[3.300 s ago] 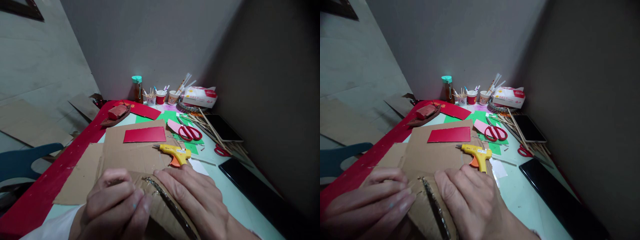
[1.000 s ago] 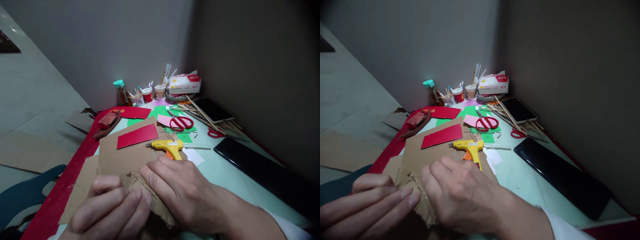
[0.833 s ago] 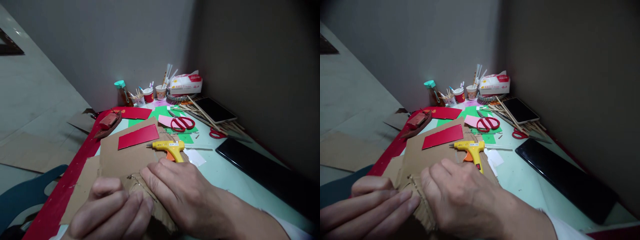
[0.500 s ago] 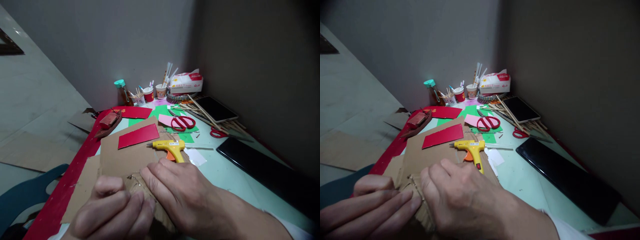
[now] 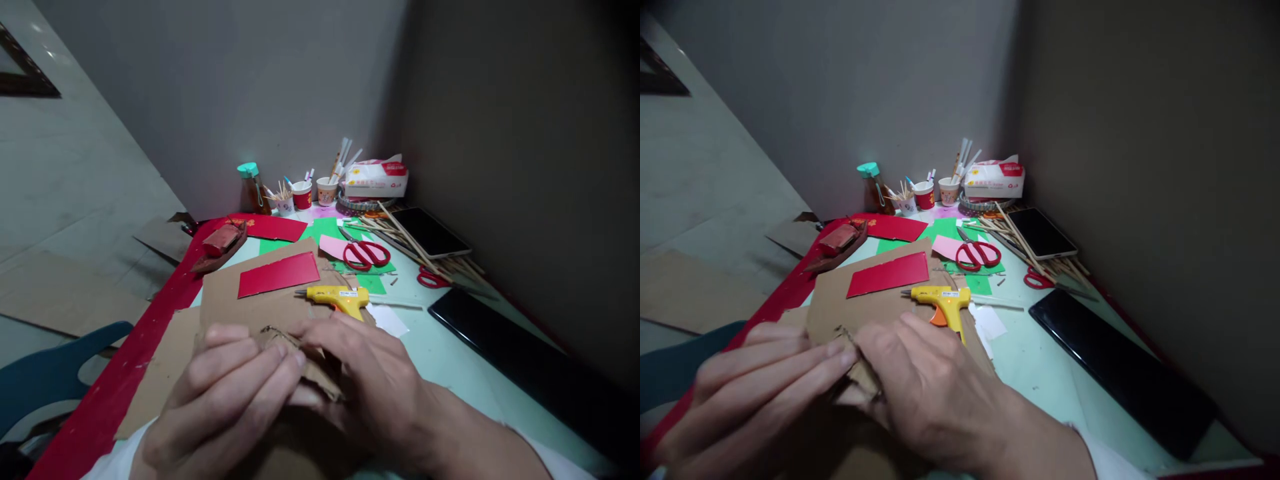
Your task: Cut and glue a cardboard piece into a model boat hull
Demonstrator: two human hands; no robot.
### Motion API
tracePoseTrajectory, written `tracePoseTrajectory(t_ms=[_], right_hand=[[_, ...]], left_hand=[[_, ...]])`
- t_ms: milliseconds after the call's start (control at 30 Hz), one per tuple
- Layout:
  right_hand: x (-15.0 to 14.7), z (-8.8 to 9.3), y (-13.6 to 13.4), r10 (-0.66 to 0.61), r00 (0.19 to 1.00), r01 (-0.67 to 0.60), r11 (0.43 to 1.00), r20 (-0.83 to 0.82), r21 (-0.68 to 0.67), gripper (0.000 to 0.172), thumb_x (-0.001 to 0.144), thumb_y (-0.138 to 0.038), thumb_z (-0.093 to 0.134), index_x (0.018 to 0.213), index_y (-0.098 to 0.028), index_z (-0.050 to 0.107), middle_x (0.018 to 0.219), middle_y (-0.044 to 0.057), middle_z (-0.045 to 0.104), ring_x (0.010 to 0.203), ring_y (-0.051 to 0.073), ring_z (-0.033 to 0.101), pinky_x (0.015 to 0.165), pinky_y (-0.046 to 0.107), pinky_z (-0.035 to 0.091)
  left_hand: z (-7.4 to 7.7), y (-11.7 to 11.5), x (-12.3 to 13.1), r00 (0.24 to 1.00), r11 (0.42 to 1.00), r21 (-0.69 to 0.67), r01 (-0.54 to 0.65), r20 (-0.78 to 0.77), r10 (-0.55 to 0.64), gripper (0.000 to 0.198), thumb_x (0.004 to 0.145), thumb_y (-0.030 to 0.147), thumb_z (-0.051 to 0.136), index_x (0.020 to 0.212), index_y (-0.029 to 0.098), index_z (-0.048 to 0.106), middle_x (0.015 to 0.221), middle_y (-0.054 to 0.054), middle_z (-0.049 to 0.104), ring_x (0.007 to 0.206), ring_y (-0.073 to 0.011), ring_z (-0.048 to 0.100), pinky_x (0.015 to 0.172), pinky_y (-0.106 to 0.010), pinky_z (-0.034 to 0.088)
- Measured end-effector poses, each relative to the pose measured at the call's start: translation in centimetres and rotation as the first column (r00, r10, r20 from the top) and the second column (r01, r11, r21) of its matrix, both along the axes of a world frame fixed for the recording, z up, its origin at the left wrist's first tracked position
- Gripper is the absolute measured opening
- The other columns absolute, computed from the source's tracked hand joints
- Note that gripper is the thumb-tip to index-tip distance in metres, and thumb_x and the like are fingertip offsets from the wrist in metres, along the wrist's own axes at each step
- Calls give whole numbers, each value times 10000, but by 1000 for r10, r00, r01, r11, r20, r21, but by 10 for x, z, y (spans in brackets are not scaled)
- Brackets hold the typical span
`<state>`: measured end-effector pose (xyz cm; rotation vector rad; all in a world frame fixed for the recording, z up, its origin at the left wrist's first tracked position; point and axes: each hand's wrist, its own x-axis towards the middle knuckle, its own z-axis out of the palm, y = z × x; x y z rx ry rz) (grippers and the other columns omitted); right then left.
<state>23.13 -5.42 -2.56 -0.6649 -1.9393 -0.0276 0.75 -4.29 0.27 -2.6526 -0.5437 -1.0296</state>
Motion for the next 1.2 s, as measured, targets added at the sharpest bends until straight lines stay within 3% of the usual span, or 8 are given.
tracePoseTrajectory(t_ms=[100, 367, 567, 733, 833, 933, 1100, 1200], right_hand=[[-2, -3, -1, 2, 1000, 0, 997, -24, 77, 122, 981, -168, 596, 1049, -70, 568, 942, 136, 733, 753, 185, 674, 712, 313, 558], [0, -8, -4, -104, 995, 103, 985, -3, 141, 217, 923, -54, 538, 1131, -15, 586, 1045, 193, 728, 895, 260, 706, 769, 366, 565], [1, -6, -4, -152, 988, 150, 974, 3, 170, 197, 965, -66, 461, 1113, -38, 589, 976, 157, 745, 871, 226, 703, 806, 345, 576], [5, -6, 0, -144, 989, 131, 964, 38, 233, 420, 1032, -135, 211, 1124, -11, 602, 1012, 214, 746, 845, 262, 723, 717, 386, 593], [5, -7, 2, -155, 985, 133, 962, 74, 240, 270, 1032, -110, 387, 1176, 27, 569, 1085, 226, 735, 955, 274, 721, 772, 392, 573], [5, -8, 1, -136, 990, 127, 979, 42, 162, 468, 960, -133, 636, 1357, 28, 449, 1191, 201, 711, 1052, 255, 690, 895, 392, 548], [4, -5, -4, -83, 993, 75, 992, -82, -103, 902, 961, -203, 653, 1590, -71, 20, 1360, 135, 631, 1175, 214, 637, 998, 336, 517], [4, 0, -1, -138, 985, 123, 982, -99, -145, 736, 969, -250, 623, 1554, -62, 219, 1318, 155, 649, 1189, 239, 629, 1011, 358, 517]], left_hand=[[1, 3, 12, 998, 997, 43, 66, -20, -65, 257, 968, 5, 490, 1110, 66, 695, 1198, -66, 683, 1079, -153, 597, 1070, -289, 450], [-10, 8, 20, 997, 995, 96, -22, 74, 15, 257, 915, -59, 535, 1075, 61, 697, 1083, -56, 722, 996, -142, 626, 944, -277, 520], [-6, 7, 19, 993, 980, 170, -106, 66, 96, 301, 884, -3, 580, 1110, 154, 700, 992, -30, 747, 862, -165, 656, 792, -301, 572], [2, 10, 22, 996, 985, 148, -84, 14, 83, 281, 884, 61, 636, 1114, 208, 705, 981, -18, 744, 856, -177, 651, 794, -314, 555], [5, 17, 30, 998, 985, 161, -59, 18, 57, 249, 915, 39, 546, 1037, 197, 694, 944, -29, 718, 857, -171, 621, 828, -305, 543], [6, 22, 35, 994, 987, 139, -80, 89, 68, 257, 875, -1, 567, 1035, 174, 668, 938, -32, 660, 858, -166, 599, 854, -317, 521], [13, 27, 34, 994, 982, 167, -84, 80, 71, 293, 806, -48, 622, 1044, 122, 631, 927, -42, 603, 827, -162, 584, 785, -301, 513], [18, 25, 39, 982, 971, 184, -151, 144, 125, 300, 816, -51, 619, 1049, 138, 622, 884, -37, 606, 778, -158, 575, 732, -294, 514]])
